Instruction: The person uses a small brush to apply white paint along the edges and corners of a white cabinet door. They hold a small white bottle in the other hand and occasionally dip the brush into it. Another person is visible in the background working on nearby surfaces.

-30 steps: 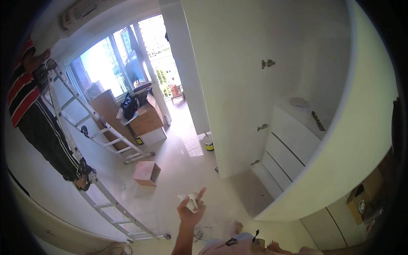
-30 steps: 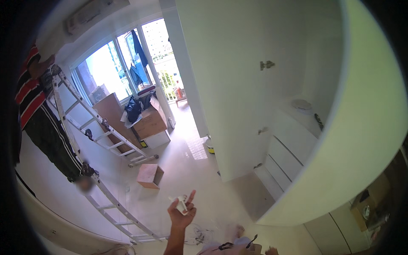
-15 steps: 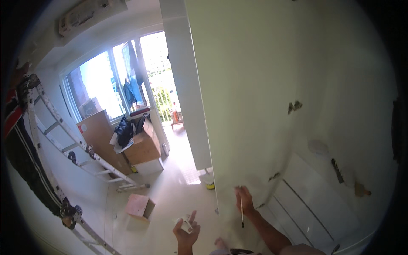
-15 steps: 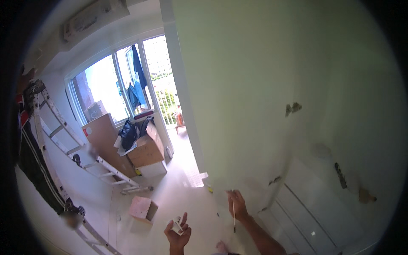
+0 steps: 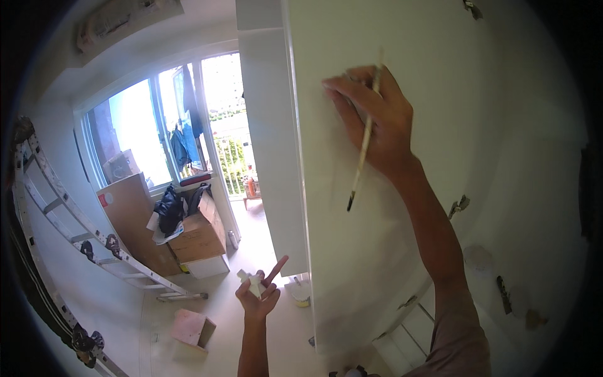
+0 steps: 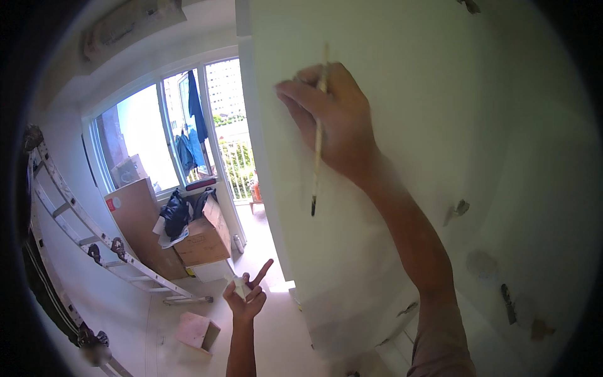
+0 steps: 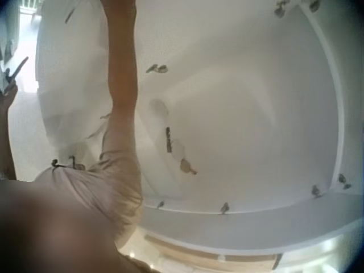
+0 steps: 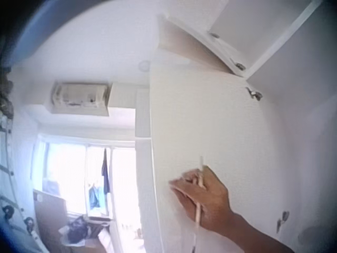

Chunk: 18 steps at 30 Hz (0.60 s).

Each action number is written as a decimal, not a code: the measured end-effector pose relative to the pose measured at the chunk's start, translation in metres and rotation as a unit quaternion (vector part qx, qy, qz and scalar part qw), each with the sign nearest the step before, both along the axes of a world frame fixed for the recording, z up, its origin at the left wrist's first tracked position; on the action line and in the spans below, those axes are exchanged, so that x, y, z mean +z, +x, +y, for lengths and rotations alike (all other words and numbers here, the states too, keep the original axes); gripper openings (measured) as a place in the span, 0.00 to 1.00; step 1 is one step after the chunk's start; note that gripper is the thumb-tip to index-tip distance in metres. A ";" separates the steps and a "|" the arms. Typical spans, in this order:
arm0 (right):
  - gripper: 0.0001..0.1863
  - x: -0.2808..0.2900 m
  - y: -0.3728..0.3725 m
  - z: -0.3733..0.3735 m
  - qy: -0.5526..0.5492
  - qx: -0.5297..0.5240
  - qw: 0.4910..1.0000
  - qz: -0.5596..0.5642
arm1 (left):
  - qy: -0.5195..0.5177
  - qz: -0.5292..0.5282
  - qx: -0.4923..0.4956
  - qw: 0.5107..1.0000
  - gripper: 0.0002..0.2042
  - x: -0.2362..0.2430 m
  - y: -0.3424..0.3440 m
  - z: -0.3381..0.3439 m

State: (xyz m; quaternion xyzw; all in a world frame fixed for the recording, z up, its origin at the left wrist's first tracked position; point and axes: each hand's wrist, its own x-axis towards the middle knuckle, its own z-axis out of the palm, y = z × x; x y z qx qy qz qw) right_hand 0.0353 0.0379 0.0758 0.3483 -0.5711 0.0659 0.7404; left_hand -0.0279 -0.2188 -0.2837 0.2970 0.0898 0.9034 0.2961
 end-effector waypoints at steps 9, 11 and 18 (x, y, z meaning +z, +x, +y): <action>0.10 0.039 -0.034 -0.002 0.055 -0.057 0.996 0.038 | -0.022 0.051 -0.074 0.996 0.19 -0.021 -0.076 0.047; 0.10 0.041 -0.035 -0.002 0.058 -0.066 0.996 0.030 | -0.025 0.057 -0.084 0.995 0.19 -0.024 -0.084 0.049; 0.12 0.037 -0.038 -0.005 0.071 -0.089 0.993 0.029 | -0.039 0.099 -0.090 0.990 0.19 -0.025 -0.090 0.050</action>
